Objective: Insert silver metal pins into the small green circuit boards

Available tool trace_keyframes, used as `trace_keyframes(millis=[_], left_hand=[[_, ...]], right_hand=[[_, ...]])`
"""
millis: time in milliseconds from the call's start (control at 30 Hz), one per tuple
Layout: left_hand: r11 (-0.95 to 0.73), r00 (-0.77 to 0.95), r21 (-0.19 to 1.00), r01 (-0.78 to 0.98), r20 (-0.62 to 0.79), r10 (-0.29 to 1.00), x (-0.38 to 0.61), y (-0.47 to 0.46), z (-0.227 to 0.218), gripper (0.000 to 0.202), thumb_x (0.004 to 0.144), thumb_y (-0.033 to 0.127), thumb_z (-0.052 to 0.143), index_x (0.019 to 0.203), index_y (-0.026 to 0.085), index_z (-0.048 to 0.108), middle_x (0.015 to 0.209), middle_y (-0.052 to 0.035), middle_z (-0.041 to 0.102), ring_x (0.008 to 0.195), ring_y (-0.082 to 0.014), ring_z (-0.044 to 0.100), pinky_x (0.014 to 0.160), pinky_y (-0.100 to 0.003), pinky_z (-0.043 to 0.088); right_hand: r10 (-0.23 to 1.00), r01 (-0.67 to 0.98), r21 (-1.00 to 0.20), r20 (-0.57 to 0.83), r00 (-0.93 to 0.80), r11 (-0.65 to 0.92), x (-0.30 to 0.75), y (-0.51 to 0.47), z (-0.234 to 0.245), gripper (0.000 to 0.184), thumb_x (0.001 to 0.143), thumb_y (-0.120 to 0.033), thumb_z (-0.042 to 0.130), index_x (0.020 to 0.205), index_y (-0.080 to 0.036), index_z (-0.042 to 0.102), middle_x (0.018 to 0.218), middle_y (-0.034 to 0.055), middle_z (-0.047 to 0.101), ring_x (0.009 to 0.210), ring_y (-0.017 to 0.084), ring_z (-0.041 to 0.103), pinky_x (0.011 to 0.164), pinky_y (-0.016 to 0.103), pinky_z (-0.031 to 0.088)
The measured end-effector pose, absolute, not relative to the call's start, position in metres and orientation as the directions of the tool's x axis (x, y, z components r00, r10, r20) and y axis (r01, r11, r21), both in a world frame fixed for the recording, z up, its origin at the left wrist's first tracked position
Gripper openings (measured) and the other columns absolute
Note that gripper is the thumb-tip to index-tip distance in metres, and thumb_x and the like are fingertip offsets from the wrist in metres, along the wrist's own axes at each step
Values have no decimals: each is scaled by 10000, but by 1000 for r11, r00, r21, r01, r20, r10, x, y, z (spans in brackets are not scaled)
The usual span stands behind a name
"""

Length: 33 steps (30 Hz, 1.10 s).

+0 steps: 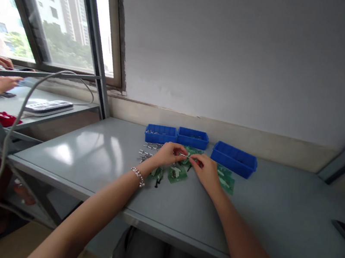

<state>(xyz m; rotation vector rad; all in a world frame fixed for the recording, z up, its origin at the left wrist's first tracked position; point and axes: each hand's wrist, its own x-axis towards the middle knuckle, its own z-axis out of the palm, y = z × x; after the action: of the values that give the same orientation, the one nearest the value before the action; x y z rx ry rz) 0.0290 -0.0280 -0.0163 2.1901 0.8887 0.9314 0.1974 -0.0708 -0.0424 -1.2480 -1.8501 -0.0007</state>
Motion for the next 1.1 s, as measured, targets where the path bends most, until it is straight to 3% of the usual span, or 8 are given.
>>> trace_keyframes(millis=[367,1100], left_hand=[[-596,508,717,362,384,771,29,-30,-15,204,672,304,591,777,135,631,647,-15,594,523,-74,453,495,-188,358],[-617,474,693,372,430,769,32,-33,-14,136,648,241,610,737,139,623,603,5,553,521,-66,427,497,-173,336]], right_hand=[[770,741,-468,630,-103,482,198,-70,-43,164,751,-271,512,858,-182,600,576,-13,480,519,122,446,507,224,329],[775,711,-496,622,-109,498,197,-71,-41,178,757,-306,505,840,-174,592,558,-9,488,508,128,451,507,232,337]])
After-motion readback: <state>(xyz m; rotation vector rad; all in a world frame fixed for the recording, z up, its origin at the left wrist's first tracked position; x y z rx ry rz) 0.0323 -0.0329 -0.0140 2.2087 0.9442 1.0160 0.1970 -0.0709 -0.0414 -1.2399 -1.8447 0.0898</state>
